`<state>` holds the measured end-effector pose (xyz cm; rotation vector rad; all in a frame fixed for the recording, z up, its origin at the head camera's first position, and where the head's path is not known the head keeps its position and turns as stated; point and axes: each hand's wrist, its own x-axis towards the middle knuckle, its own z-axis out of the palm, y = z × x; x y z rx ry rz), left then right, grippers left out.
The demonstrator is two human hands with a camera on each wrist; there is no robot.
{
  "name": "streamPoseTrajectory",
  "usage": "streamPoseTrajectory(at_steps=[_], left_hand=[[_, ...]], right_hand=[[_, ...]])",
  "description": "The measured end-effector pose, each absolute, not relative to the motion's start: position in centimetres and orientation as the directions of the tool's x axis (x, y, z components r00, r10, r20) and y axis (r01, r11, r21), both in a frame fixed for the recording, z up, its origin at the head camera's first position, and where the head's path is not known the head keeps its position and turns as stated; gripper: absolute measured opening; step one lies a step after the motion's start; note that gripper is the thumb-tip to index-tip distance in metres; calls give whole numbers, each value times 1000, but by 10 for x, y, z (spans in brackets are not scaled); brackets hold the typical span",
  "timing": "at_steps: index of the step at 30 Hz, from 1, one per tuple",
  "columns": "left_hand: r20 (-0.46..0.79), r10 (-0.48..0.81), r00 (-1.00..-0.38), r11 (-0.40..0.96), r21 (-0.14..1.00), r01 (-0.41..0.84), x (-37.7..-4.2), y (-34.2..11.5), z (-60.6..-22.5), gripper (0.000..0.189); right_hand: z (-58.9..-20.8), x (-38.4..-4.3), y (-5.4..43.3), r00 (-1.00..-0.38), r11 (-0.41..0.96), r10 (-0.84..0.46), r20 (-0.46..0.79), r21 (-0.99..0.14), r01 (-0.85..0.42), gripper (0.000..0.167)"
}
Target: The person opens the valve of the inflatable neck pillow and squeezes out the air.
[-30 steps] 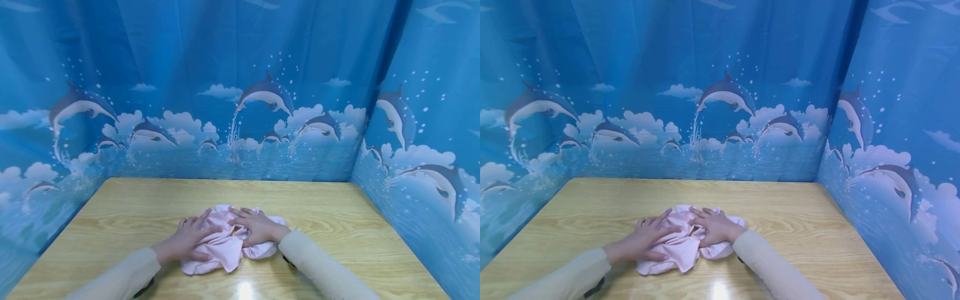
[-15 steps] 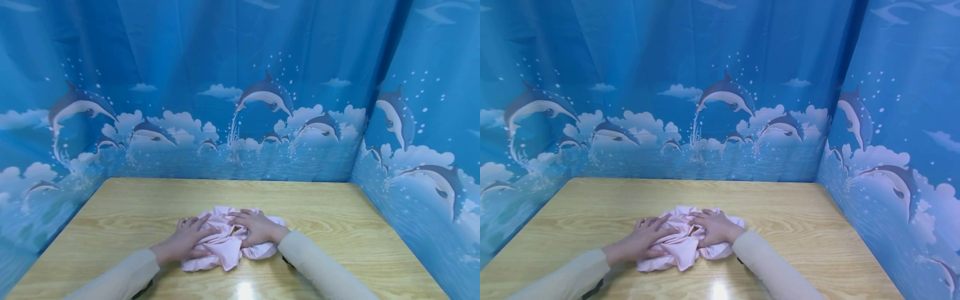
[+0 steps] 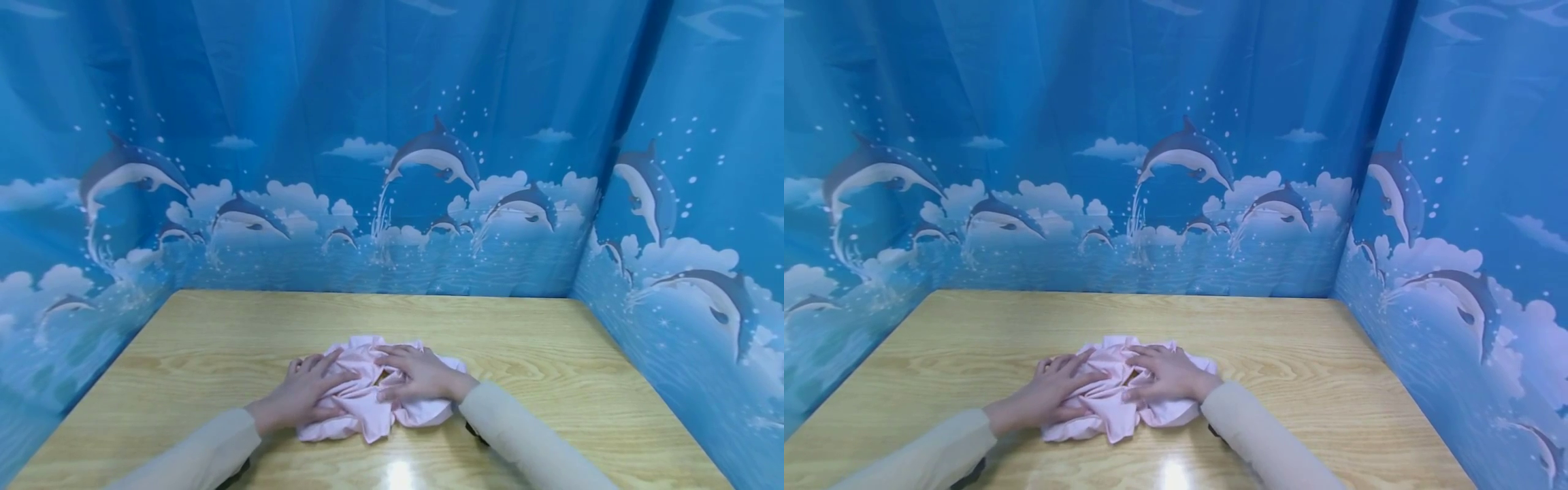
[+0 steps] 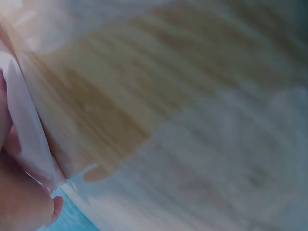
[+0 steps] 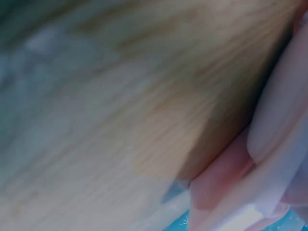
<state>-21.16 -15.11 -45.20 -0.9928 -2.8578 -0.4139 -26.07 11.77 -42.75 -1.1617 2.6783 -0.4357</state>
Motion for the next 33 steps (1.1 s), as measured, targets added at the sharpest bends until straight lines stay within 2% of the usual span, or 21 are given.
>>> streamPoseTrajectory(at_steps=[3, 6, 20, 25, 29, 33], left_hand=[[158, 581, -798, 766, 226, 602, -211, -149, -452, 58], [151, 572, -806, 769, 244, 591, -211, -148, -452, 58], [120, 574, -810, 722, 392, 570, -203, -158, -452, 65], [63, 594, -802, 706, 438, 557, -193, -161, -445, 77], [38, 604, -796, 718, 409, 563, -188, -162, -443, 94], [80, 605, -792, 726, 353, 590, -186, -161, -445, 97]], right_hand=[[-426, -258, 115, -695, 677, -715, -68, -312, -666, 81], [-426, -256, 113, -707, 692, -705, -63, -282, -665, 84], [-423, -254, 111, -687, 672, -725, -51, -270, -689, 76], [-426, -255, 112, -690, 675, -721, -56, -278, -683, 74], [-426, -256, 112, -694, 678, -718, -59, -287, -677, 73], [-426, -256, 112, -693, 675, -718, -63, -305, -672, 72]])
